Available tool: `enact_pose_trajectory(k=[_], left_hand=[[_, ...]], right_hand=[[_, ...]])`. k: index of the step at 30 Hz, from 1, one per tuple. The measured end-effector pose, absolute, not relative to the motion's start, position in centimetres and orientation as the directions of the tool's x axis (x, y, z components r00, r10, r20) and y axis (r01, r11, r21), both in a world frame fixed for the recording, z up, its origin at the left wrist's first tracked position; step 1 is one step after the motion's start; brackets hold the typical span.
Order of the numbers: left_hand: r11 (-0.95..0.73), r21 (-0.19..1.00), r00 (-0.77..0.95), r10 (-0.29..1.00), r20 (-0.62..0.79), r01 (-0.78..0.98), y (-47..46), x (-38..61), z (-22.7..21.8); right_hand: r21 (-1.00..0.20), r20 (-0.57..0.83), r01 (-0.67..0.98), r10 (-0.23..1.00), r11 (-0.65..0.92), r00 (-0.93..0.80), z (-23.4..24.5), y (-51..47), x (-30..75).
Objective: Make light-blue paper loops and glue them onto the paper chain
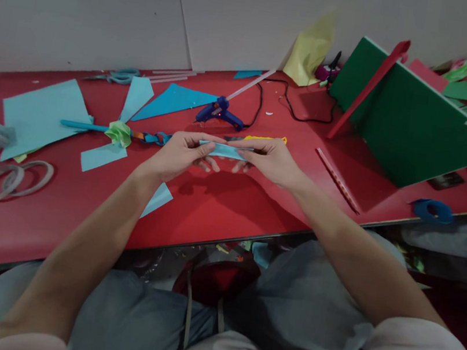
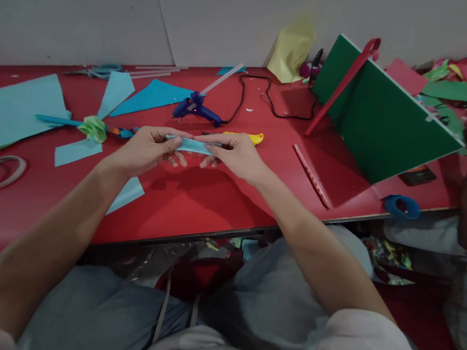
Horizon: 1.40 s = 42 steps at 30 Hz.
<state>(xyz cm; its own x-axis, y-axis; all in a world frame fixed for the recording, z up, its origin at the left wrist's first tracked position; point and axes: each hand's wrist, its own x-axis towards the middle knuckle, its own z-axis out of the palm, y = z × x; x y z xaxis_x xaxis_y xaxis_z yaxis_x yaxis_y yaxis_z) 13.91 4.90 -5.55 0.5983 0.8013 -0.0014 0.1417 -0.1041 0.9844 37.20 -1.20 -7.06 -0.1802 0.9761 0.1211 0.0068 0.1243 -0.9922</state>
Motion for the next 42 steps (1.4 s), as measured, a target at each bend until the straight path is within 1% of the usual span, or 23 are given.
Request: enact_pose_trajectory(k=[3,7,9,11,16,20,23,28,30,34,36,39,40,42], left_hand=[[-0.087,0.987,0.576,0.817,-0.007,0.134,4.8,13.9,-5.6],[-0.166,0.968,0.542,0.839,0.038,0.189,4.7,14.1,-5.4],[-0.203,0.957,0.526,0.848,0.067,0.206,4.6,14.2,-5.3],[-0.224,0.951,0.512,0.854,0.087,0.212,4.6,14.3,-5.4],[-0.249,0.942,0.51,0.854,0.104,0.224,4.2,14.8,-5.8],[-0.26,0.931,0.49,0.865,0.108,0.255,3.5,15.4,-5.7],[-0.24,0.933,0.501,0.862,0.078,0.267,3.2,15.6,-5.3],[-0.23,0.942,0.509,0.857,0.077,0.244,3.4,15.3,-5.2],[-0.207,0.951,0.532,0.845,0.055,0.231,3.7,15.1,-5.2],[-0.181,0.956,0.555,0.832,0.024,0.23,4.1,14.8,-5.4],[-0.2,0.949,0.555,0.831,0.032,0.245,4.0,14.7,-5.4],[-0.236,0.94,0.562,0.825,0.058,0.248,3.9,14.8,-5.4],[-0.241,0.939,0.56,0.826,0.067,0.244,3.8,14.8,-5.4],[-0.232,0.943,0.543,0.837,0.068,0.239,3.7,14.9,-5.4]], right_hand=[[-0.978,0.174,0.085,0.967,0.192,-0.186,-7.0,-1.3,37.3],[-0.947,0.218,0.192,0.955,0.257,-0.203,-6.6,-1.6,37.3],[-0.945,0.228,0.192,0.955,0.264,-0.193,-6.4,-1.6,37.2],[-0.954,0.221,0.168,0.962,0.247,-0.162,-6.5,-1.5,37.0],[-0.978,0.143,0.134,0.982,0.159,-0.121,-7.1,-1.2,36.5],[-0.976,0.16,0.134,0.983,0.172,-0.092,-7.0,-1.4,36.2],[-0.978,0.147,0.133,0.985,0.158,-0.088,-6.8,-1.6,36.1],[-0.99,0.046,0.123,0.986,0.066,-0.158,-6.6,-1.5,36.6],[-0.992,0.005,0.125,0.985,0.027,-0.17,-6.5,-1.5,36.9],[-0.993,-0.022,0.119,0.979,0.002,-0.202,-6.4,-1.7,37.2],[-0.99,-0.013,0.138,0.977,0.017,-0.215,-6.4,-1.7,37.1],[-0.983,0.024,0.172,0.982,0.057,-0.188,-6.6,-1.8,37.0],[-0.978,0.056,0.189,0.983,0.089,-0.173,-6.7,-1.9,37.0],[-0.947,0.171,0.248,0.974,0.204,-0.146,-6.7,-2.0,37.0]])
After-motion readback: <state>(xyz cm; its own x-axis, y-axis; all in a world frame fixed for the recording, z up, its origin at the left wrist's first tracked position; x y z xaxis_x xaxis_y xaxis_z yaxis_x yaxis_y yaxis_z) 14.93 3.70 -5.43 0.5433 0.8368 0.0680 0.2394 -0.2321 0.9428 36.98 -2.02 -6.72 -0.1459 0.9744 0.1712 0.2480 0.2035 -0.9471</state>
